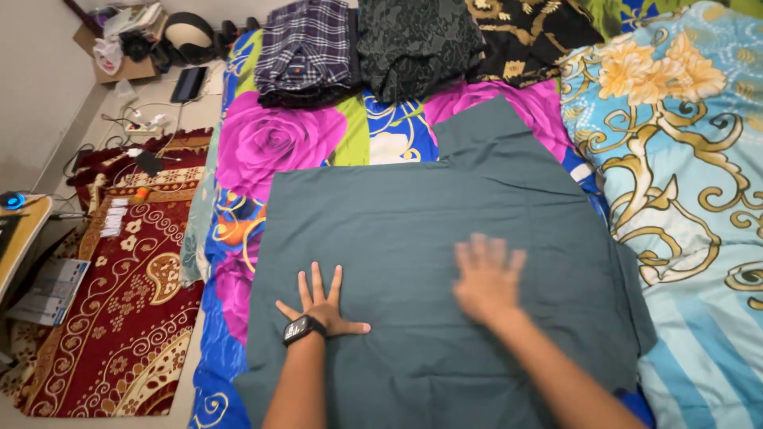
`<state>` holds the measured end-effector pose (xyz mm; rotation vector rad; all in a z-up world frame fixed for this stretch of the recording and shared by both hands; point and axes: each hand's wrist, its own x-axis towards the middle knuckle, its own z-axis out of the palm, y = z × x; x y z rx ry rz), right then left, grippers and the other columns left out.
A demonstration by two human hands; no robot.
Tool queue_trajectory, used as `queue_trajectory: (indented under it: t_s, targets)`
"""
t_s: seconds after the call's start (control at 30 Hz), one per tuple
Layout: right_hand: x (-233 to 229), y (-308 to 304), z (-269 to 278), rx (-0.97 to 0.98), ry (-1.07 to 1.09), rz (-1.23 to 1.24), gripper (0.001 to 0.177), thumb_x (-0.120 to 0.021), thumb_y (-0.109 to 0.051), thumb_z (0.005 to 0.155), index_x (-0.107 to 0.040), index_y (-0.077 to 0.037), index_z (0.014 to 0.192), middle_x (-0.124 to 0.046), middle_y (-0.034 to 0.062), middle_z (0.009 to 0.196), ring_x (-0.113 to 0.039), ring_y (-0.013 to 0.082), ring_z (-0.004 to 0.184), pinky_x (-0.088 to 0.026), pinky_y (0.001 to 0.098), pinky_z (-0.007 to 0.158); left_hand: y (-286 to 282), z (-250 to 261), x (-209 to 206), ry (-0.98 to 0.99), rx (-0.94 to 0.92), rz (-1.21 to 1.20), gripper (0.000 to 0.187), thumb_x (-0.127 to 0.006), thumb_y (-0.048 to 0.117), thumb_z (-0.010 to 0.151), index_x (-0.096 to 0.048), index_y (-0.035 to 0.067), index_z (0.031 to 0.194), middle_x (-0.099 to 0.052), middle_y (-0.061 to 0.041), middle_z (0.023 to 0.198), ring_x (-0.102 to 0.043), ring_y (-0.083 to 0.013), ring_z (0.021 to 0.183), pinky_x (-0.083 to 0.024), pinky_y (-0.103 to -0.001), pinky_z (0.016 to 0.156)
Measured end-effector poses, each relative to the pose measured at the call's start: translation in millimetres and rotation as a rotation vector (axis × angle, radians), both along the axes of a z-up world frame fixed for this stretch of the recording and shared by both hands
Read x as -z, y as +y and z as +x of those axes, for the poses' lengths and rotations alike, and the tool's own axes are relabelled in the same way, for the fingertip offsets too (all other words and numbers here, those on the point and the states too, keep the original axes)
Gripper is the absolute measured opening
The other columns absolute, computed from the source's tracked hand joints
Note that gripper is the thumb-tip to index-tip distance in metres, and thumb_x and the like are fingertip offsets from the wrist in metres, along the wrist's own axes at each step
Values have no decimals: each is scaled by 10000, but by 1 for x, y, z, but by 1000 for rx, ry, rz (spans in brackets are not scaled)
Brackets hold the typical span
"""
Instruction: Folding various items of clothing on a bed.
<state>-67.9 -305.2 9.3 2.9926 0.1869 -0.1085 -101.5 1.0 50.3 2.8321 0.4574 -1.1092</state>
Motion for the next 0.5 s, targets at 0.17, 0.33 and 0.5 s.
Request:
queue_trajectory:
  t_s: [0.17,0.33,0.5]
  targets:
    - [31,58,-7,-331,-184,375,727,-609,-532,906,-443,-156,1505,-311,168,1601,-269,448,1448,-178,767,1082,5,6,15,35,36,4,1523,-797,883,539,195,449,1609,376,-47,1684,309,-332,1556,14,-832,1097]
    - [60,-36,21,-261,-360,277,702,-610,-547,937,-491,-78,1446,-365,177,1604,-322,420,1509,-247,701,1182,10,12,21,119,37,-3,1537,-779,895,567,241,406,1607,418,-89,1661,353,-351,1537,25,-832,1087]
    - [85,-173,49,91,-368,381,749,-502,-515,994,-344,-57,1565,-267,254,1642,-230,446,1515,-219,669,1174,8,14,19,139,41,9,1528,-755,912,578,253,399,1605,415,-91,1659,354,-361,1533,34,-828,1091]
